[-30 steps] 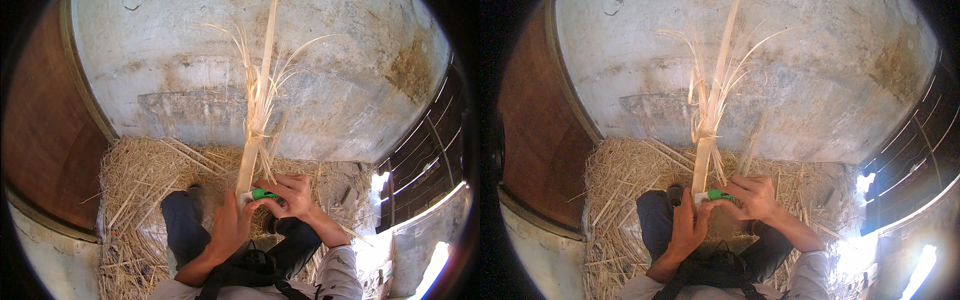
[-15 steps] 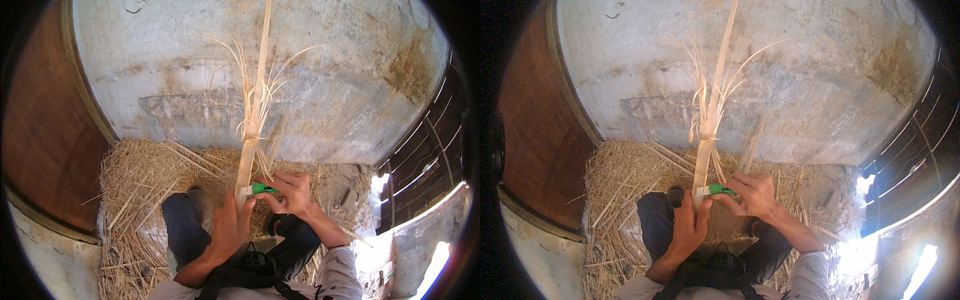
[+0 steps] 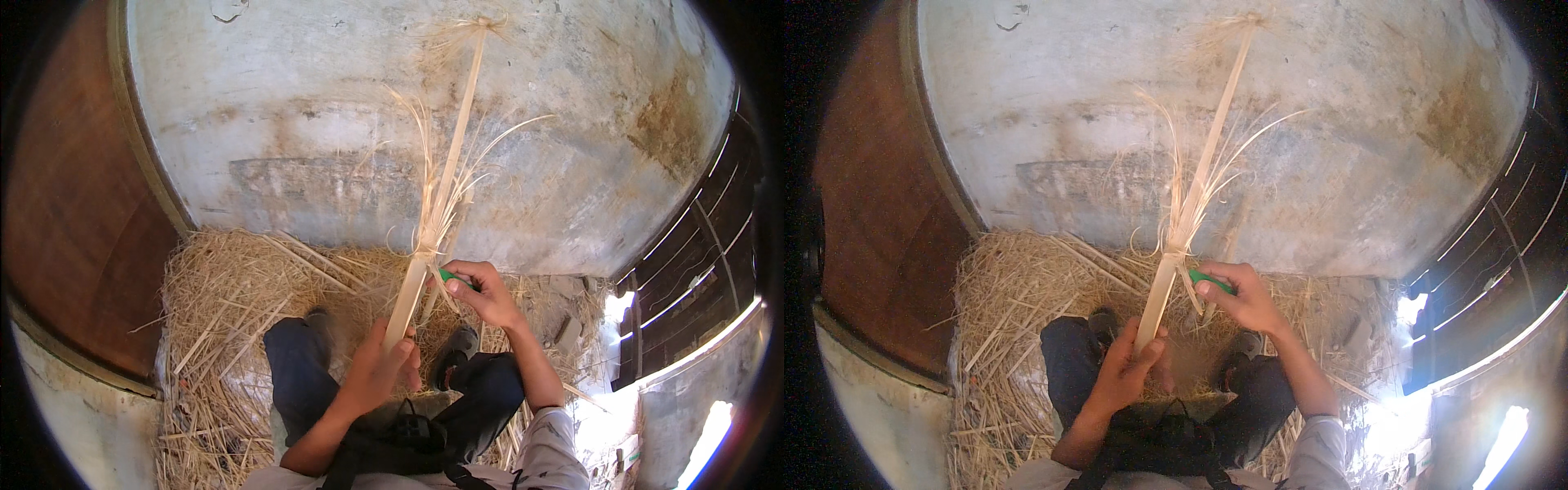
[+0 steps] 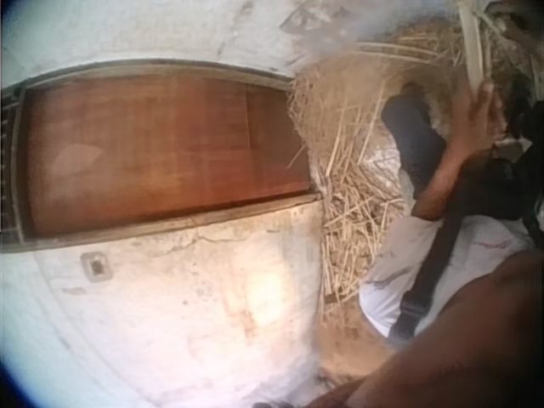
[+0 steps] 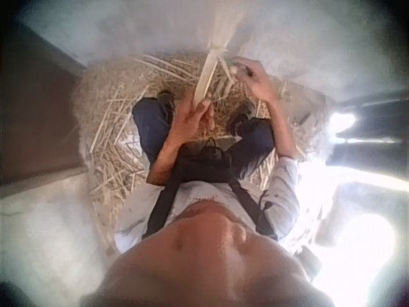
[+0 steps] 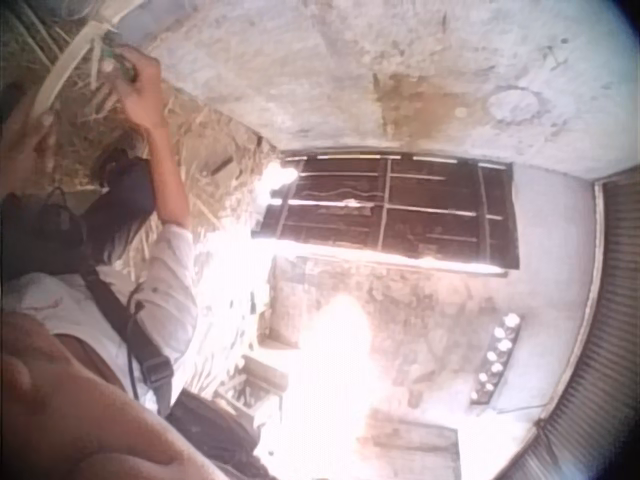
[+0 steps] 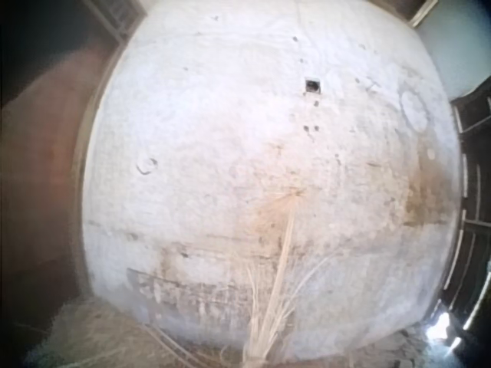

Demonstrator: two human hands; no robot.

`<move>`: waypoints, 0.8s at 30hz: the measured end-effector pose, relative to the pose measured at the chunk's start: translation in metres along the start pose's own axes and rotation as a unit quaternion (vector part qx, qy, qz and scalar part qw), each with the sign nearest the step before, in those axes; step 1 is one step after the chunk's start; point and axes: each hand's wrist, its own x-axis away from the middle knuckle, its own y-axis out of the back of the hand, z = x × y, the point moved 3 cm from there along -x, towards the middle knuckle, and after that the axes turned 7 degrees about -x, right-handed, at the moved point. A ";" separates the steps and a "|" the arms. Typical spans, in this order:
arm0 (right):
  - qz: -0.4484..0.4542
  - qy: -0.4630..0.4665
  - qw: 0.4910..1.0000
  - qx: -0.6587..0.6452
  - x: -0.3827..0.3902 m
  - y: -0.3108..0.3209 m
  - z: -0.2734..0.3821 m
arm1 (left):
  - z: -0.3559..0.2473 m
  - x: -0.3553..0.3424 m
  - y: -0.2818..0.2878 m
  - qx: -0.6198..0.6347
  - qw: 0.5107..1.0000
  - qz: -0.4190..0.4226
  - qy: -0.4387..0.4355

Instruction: The person shaves strips from a piece of bamboo using a utility knife.

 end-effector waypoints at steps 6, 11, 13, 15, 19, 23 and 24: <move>-0.037 0.159 0.949 0.270 0.006 -0.002 0.024 | -0.014 -0.005 0.027 0.026 0.998 0.000 0.048; -0.091 0.145 0.953 0.250 0.008 0.005 0.022 | -0.007 -0.019 0.038 -0.103 0.974 -0.155 -0.127; -0.125 0.149 0.956 0.219 0.009 0.015 0.019 | -0.009 -0.022 0.037 -0.125 0.971 -0.157 -0.129; -0.145 0.140 0.961 0.189 0.012 0.019 0.018 | -0.009 -0.023 0.036 -0.133 0.972 -0.152 -0.121; -0.126 0.155 0.968 0.152 0.015 0.004 0.032 | -0.006 -0.022 0.030 -0.082 0.986 -0.123 -0.075; -0.119 0.188 0.965 0.142 0.009 -0.019 0.044 | -0.004 -0.021 0.022 -0.062 0.994 -0.085 -0.041; -0.117 0.198 0.963 0.140 0.008 -0.021 0.045 | -0.002 -0.021 0.019 -0.072 0.993 -0.084 -0.044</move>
